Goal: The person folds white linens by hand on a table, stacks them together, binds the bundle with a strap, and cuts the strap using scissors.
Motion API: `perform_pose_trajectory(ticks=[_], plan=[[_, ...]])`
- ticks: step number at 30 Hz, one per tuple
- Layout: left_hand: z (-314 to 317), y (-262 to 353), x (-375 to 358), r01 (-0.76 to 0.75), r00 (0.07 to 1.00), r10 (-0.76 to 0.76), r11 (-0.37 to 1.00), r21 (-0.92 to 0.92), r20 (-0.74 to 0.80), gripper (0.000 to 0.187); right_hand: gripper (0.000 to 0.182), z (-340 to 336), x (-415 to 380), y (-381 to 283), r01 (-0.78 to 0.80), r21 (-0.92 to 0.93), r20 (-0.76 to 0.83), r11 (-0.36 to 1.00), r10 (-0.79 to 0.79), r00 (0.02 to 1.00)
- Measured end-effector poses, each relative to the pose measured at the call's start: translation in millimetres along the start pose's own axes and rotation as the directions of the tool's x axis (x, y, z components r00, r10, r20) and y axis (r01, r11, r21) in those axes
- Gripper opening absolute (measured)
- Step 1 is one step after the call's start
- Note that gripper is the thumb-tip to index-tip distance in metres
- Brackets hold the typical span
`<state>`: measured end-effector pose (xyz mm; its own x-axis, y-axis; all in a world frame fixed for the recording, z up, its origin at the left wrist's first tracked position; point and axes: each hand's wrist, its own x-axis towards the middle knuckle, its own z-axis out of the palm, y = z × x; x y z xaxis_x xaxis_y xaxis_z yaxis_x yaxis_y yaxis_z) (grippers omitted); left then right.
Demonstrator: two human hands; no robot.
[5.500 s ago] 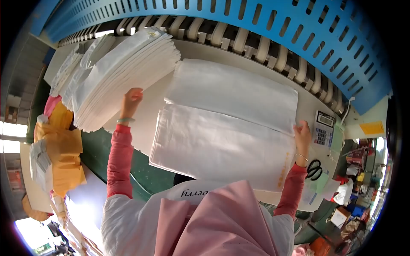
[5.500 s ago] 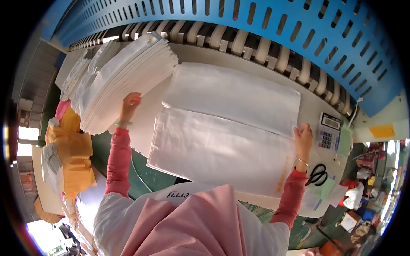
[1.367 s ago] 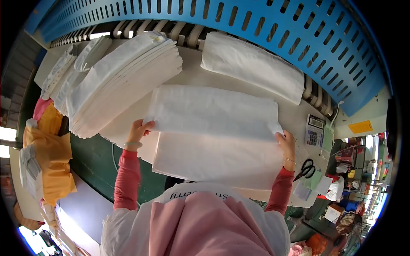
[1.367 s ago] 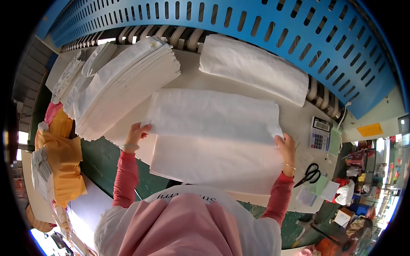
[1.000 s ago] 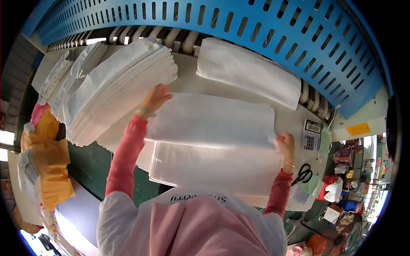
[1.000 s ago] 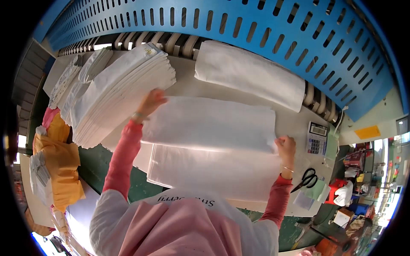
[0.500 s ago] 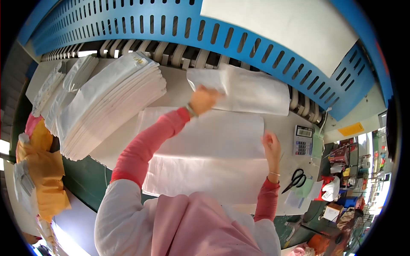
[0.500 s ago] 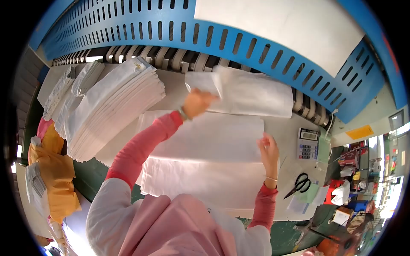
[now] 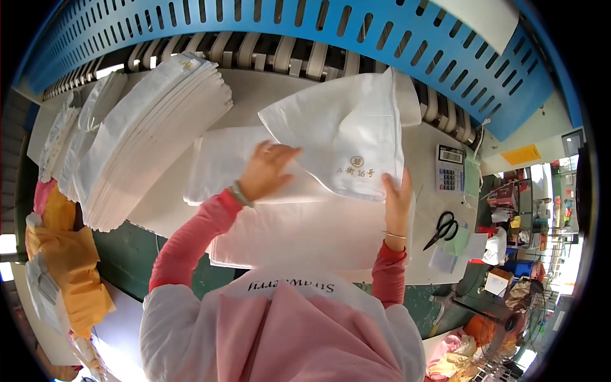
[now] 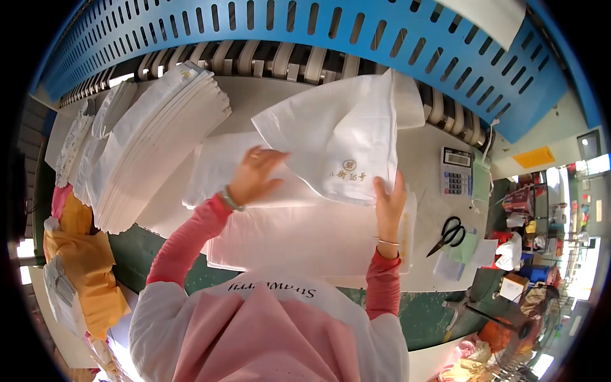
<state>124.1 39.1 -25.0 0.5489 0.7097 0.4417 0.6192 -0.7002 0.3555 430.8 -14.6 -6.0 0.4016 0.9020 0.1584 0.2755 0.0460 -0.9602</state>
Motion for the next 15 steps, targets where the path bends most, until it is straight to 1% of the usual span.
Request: perform_pose_trajectory(ticks=[2,3,4,5,6,7,8,9,10,11,12,13,14,15], plan=[[-30,-14,-26,0.14,0.988,-0.134,0.987,0.083,-0.082,0.055,0.035,-7,-2,6,0.05,-0.096,0.027,0.994,-0.047,0.999],[-32,-36,-50,0.296,0.954,-0.288,0.947,0.125,-0.081,0.054,0.036,-8,-1,9,0.076,-0.137,0.052,0.988,-0.07,0.996],[-50,-40,-69,0.439,0.898,-0.424,0.879,0.186,-0.118,0.051,0.037,-9,-3,10,0.018,-0.042,-0.029,0.999,-0.02,0.999],[-63,-44,-92,0.581,0.813,-0.547,0.786,0.214,-0.197,0.046,0.037,-11,-7,11,-0.036,0.059,-0.098,0.998,0.041,0.994],[-74,-47,-116,0.674,0.738,-0.613,0.652,0.347,-0.281,0.04,0.038,-15,-10,12,-0.086,0.163,-0.154,0.983,0.112,0.982],[-84,-45,-137,0.746,0.657,-0.693,0.544,0.383,-0.296,0.038,0.038,-28,-7,16,-0.006,0.087,-0.206,0.996,0.024,0.978],[-93,-42,-154,0.804,0.567,-0.76,0.428,0.412,-0.317,0.037,0.037,-39,-5,6,0.032,0.071,-0.255,0.997,-0.013,0.967],[-96,-44,-166,0.855,0.501,-0.837,0.439,0.278,-0.219,0.036,0.037,-49,-4,-4,0.068,0.051,-0.303,0.996,-0.05,0.952],[-97,-48,-176,0.894,0.441,-0.891,0.427,0.134,-0.106,0.036,0.036,-67,-3,-8,0.167,-0.188,-0.287,0.968,-0.217,0.933],[-98,-50,-184,0.918,0.395,-0.918,0.395,-0.014,0.016,0.036,0.036,-84,-3,-11,0.248,-0.417,-0.263,0.875,-0.377,0.888],[-95,-45,-181,0.877,0.478,-0.875,0.48,-0.012,-0.083,0.034,0.035,-105,-1,-5,0.304,-0.629,-0.187,0.715,-0.519,0.834],[-93,-38,-172,0.859,0.497,-0.855,0.509,-0.055,-0.149,0.033,0.034,-125,1,0,0.32,-0.801,-0.106,0.506,-0.646,0.756],[-92,-33,-163,0.836,0.513,-0.831,0.541,-0.096,-0.215,0.032,0.034,-143,2,2,0.305,-0.804,-0.148,0.511,-0.669,0.728],[-89,-35,-159,0.801,0.566,-0.785,0.596,-0.058,-0.251,0.03,0.033,-159,3,2,0.29,-0.806,-0.19,0.517,-0.689,0.699]])
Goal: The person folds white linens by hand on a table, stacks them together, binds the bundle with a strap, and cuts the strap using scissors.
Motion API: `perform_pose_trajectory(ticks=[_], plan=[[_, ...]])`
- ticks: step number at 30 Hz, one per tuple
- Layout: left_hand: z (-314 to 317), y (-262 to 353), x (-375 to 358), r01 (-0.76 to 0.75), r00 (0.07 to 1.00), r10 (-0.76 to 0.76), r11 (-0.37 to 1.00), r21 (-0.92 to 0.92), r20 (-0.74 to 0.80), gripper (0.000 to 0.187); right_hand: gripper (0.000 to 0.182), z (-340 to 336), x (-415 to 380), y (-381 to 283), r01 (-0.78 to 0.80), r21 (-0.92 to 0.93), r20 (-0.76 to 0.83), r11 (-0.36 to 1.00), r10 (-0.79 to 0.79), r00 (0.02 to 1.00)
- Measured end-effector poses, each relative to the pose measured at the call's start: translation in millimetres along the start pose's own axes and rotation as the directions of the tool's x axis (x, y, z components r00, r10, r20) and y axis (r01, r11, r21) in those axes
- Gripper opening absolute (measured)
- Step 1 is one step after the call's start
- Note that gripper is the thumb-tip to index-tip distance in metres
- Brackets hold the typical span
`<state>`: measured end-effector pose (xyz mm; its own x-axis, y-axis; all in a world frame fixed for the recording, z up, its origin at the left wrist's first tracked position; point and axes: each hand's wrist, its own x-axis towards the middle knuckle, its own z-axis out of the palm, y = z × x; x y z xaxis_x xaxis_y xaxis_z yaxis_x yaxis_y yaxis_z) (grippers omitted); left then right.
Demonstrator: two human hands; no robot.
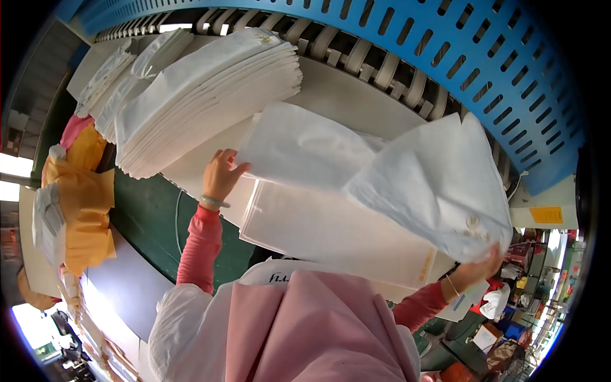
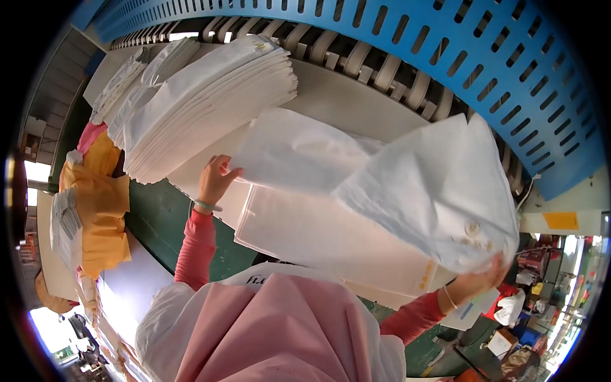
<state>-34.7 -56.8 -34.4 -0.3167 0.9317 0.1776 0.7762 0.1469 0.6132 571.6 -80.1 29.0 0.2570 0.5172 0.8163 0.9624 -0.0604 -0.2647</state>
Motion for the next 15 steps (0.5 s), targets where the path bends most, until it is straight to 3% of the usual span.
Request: perform_pose_trajectory(ticks=[2,5,6,7,9,11,12,13,14,15], plan=[[8,2,8,-0.141,0.988,0.144,0.989,0.051,-0.058,0.027,0.036,-25,7,-2,0.029,0.004,-0.034,1.0,-0.029,0.999],[8,18,26,-0.428,0.897,0.441,0.874,0.229,-0.007,0.026,0.05,-55,11,25,0.357,-0.225,-0.036,0.906,-0.374,0.927],[9,25,35,-0.532,0.845,0.533,0.837,0.126,0.028,0.024,0.054,-63,13,36,0.443,-0.316,-0.032,0.839,-0.476,0.879],[9,34,46,-0.623,0.782,0.621,0.782,0.028,0.047,0.022,0.058,-68,16,28,0.416,-0.364,-0.058,0.834,-0.465,0.883],[-15,79,65,-0.47,0.863,0.503,0.835,-0.285,0.048,0.02,0.056,-67,27,17,0.397,-0.321,-0.09,0.86,-0.445,0.891],[-57,119,100,-0.62,0.781,0.585,0.687,-0.379,-0.217,0.018,0.054,-61,44,5,0.376,-0.205,-0.114,0.904,-0.403,0.908],[-87,137,120,-0.657,0.753,0.557,0.606,-0.449,-0.349,0.02,0.053,-55,53,-4,0.375,-0.131,-0.122,0.918,-0.39,0.912],[-130,159,131,-0.703,0.681,0.54,0.672,-0.235,-0.494,0.021,0.052,-49,65,-13,0.378,-0.058,-0.123,0.924,-0.383,0.916],[-186,165,141,-0.693,0.409,0.827,0.557,0.458,-0.387,0.018,0.05,-42,79,-24,0.384,0.016,-0.125,0.923,-0.379,0.917],[-242,172,151,-0.293,0.067,0.975,0.224,0.93,-0.214,0.02,0.049,-35,95,-34,0.391,0.103,-0.114,0.914,-0.38,0.918]])
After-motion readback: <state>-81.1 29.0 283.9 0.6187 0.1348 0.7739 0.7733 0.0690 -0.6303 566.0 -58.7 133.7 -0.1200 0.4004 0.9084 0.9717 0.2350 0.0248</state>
